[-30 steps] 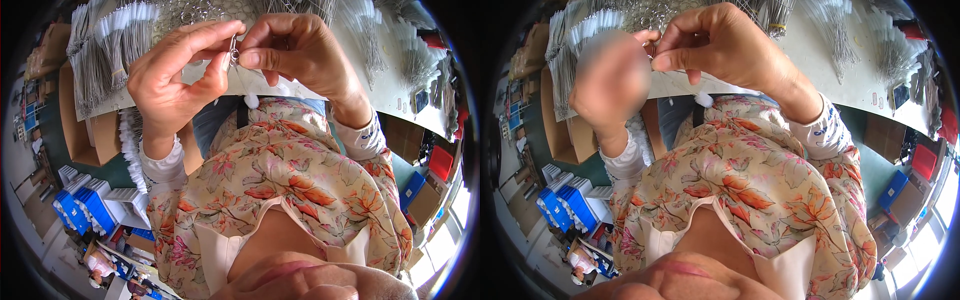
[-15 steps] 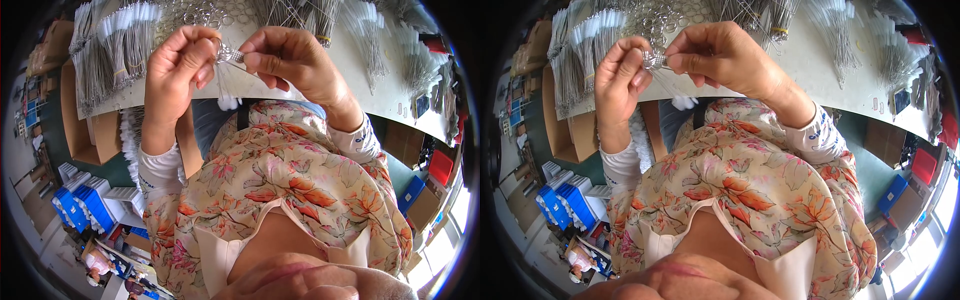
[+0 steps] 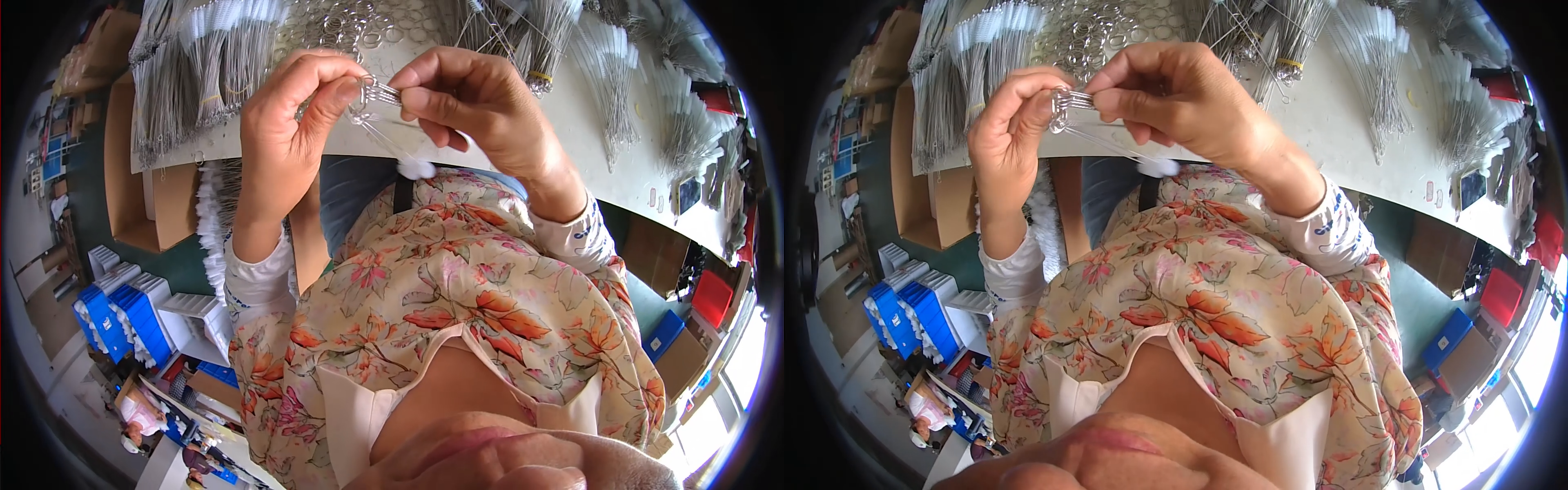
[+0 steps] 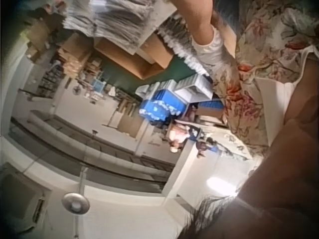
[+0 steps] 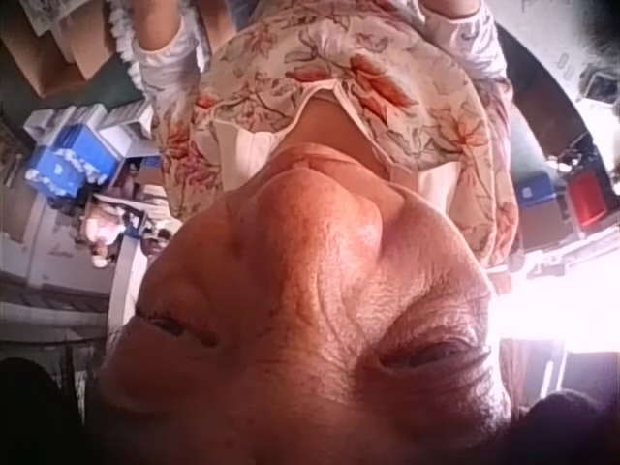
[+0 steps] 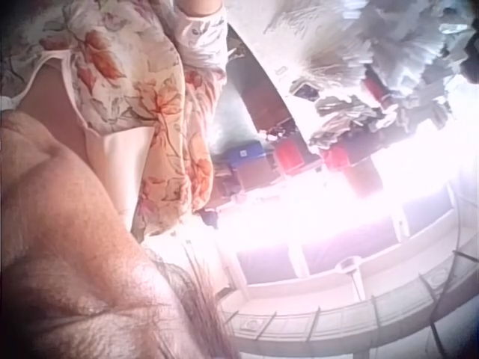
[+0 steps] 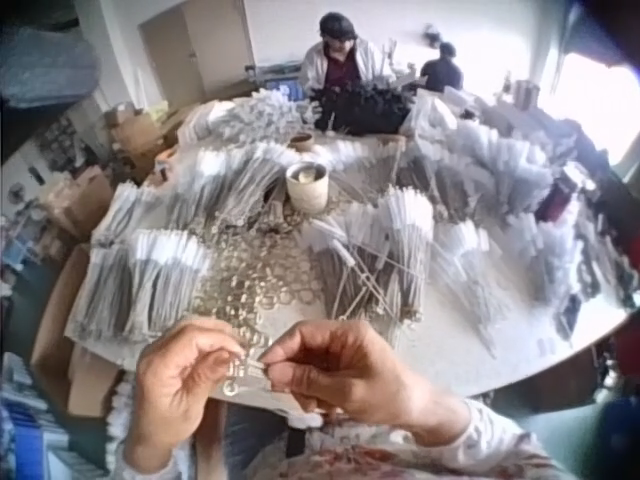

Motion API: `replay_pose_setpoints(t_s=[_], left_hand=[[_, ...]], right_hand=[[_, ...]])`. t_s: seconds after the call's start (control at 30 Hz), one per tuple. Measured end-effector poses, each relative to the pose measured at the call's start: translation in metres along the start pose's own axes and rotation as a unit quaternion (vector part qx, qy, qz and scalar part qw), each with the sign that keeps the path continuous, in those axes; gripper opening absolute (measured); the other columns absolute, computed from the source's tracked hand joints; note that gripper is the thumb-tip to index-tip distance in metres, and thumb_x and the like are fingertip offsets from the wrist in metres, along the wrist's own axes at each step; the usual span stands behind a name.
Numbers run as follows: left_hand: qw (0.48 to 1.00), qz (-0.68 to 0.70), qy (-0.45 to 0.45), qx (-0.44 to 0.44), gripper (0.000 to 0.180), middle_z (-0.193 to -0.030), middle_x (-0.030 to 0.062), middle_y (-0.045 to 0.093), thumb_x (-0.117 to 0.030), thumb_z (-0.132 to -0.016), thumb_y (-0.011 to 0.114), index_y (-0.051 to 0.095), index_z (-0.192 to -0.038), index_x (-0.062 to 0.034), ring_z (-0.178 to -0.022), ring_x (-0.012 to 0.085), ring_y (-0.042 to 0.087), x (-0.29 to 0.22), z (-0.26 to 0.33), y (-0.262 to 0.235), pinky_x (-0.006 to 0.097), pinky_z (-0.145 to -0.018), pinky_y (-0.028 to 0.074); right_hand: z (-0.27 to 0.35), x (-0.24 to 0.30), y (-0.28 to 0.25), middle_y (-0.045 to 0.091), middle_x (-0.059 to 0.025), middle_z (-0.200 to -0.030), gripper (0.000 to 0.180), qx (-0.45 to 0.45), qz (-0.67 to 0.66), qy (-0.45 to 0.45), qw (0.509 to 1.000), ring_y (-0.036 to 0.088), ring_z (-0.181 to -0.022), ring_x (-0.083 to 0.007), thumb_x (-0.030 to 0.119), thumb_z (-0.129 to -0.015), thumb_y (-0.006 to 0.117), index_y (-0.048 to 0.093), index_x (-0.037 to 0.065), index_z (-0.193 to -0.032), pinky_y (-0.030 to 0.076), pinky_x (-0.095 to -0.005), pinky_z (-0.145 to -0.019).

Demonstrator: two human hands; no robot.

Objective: Assembling small wire brushes by attaching metal rings and plastic components by hand at a workbench.

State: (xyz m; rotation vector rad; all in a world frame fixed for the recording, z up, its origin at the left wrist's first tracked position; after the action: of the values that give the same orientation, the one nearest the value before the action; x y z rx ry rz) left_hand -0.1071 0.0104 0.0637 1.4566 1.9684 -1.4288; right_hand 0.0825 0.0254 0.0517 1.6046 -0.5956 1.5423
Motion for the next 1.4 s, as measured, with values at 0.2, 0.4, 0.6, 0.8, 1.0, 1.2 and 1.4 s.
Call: replay_pose_setpoints(t_s=[0.2, 0.4, 0.6, 0.8, 1.0, 1.2, 1.4], left_hand=[[0.935, 0.325, -0.082, -0.115, 0.014, -0.095, 0.0121, 0.063, -0.008, -0.09, 0.052, 0.06, -0.091, 0.0033, -0.088, 0.0207, 0.062, 0.004, 0.009, -0.008, 0.03, -0.079, 0.048], [0.869, 0.386, -0.162, -0.262, 0.018, -0.09, 0.0157, 0.062, -0.013, -0.092, 0.048, 0.054, -0.09, 0.004, -0.072, 0.019, 0.063, -0.002, 0.029, -0.068, 0.028, -0.063, 0.053], [0.924, 0.161, -0.203, -0.282, 0.015, -0.084, 0.0124, 0.063, -0.013, -0.092, 0.047, 0.055, -0.089, 0.0002, -0.065, 0.0168, 0.062, -0.011, 0.082, -0.161, 0.028, -0.062, 0.053], [0.927, -0.132, -0.349, -0.042, 0.02, -0.083, 0.0086, 0.063, -0.017, -0.091, 0.047, 0.056, -0.098, -0.0006, -0.071, 0.0213, 0.063, 0.092, 0.142, -0.122, 0.038, -0.062, 0.05], [0.839, -0.329, -0.34, 0.27, 0.021, -0.08, 0.0217, 0.062, -0.021, -0.082, 0.054, 0.063, -0.09, -0.0044, -0.076, 0.035, 0.061, 0.162, 0.189, -0.023, 0.042, -0.064, 0.049], [0.706, -0.366, -0.487, 0.361, 0.032, -0.097, 0.0218, 0.061, -0.024, -0.077, 0.059, 0.062, -0.097, -0.0005, -0.09, 0.0344, 0.06, 0.211, 0.29, -0.087, 0.042, -0.074, 0.048], [0.856, -0.175, -0.433, 0.222, 0.044, -0.109, 0.0183, 0.058, -0.027, -0.08, 0.061, 0.054, -0.116, -0.002, -0.098, 0.0284, 0.058, 0.153, 0.247, -0.024, 0.036, -0.08, 0.047]], right_hand=[[-0.013, -0.022, 0.028, 0.061, -0.002, -0.074, 0.012, 0.023, -0.045, -0.043, 0.998, 0.059, -0.065, -0.0073, 0.009, -0.084, 0.063, 0.061, -0.001, -0.09, 0.046, -0.0192, -0.056], [-0.029, -0.062, 0.031, 0.065, -0.007, -0.085, 0.011, -0.012, 0.242, -0.156, 0.958, 0.062, -0.075, -0.0118, 0.006, -0.081, 0.064, 0.064, -0.001, -0.09, 0.048, -0.0246, -0.069], [-0.031, -0.116, 0.012, 0.062, -0.0047, -0.073, 0.011, 0.05, 0.184, 0.011, 0.982, 0.058, -0.065, -0.0089, 0.006, -0.084, 0.06, 0.063, -0.002, -0.091, 0.046, -0.0211, -0.061], [-0.041, -0.129, 0.002, 0.06, -0.0018, -0.069, 0.011, 0.023, 0.195, 0.035, 0.98, 0.052, -0.058, -0.0051, 0.007, -0.083, 0.062, 0.064, -0.001, -0.09, 0.042, -0.0187, -0.054], [-0.042, -0.123, 0.005, 0.058, -0.0005, -0.066, 0.01, 0.019, 0.25, 0.075, 0.965, 0.05, -0.054, -0.0039, 0.004, -0.083, 0.059, 0.064, 0.0, -0.09, 0.04, -0.0179, -0.049], [-0.044, -0.12, 0.008, 0.058, -0.0003, -0.065, 0.009, 0.009, 0.27, 0.063, 0.961, 0.049, -0.052, -0.0035, 0.004, -0.082, 0.061, 0.064, -0.001, -0.089, 0.039, -0.018, -0.047], [-0.045, -0.115, 0.0, 0.058, -0.0009, -0.067, 0.01, 0.02, 0.303, 0.045, 0.952, 0.051, -0.056, -0.0047, 0.006, -0.083, 0.062, 0.064, -0.001, -0.089, 0.041, -0.0194, -0.05]])
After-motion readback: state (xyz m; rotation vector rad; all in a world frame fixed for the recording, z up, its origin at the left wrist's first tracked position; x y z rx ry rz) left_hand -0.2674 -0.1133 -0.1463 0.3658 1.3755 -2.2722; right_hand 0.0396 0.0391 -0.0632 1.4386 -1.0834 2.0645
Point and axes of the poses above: each hand's wrist, its own z-axis away from the middle knuckle, its own y-axis out of the palm, x = y × z, the point moved 2 cm from there along -z, towards the middle knuckle
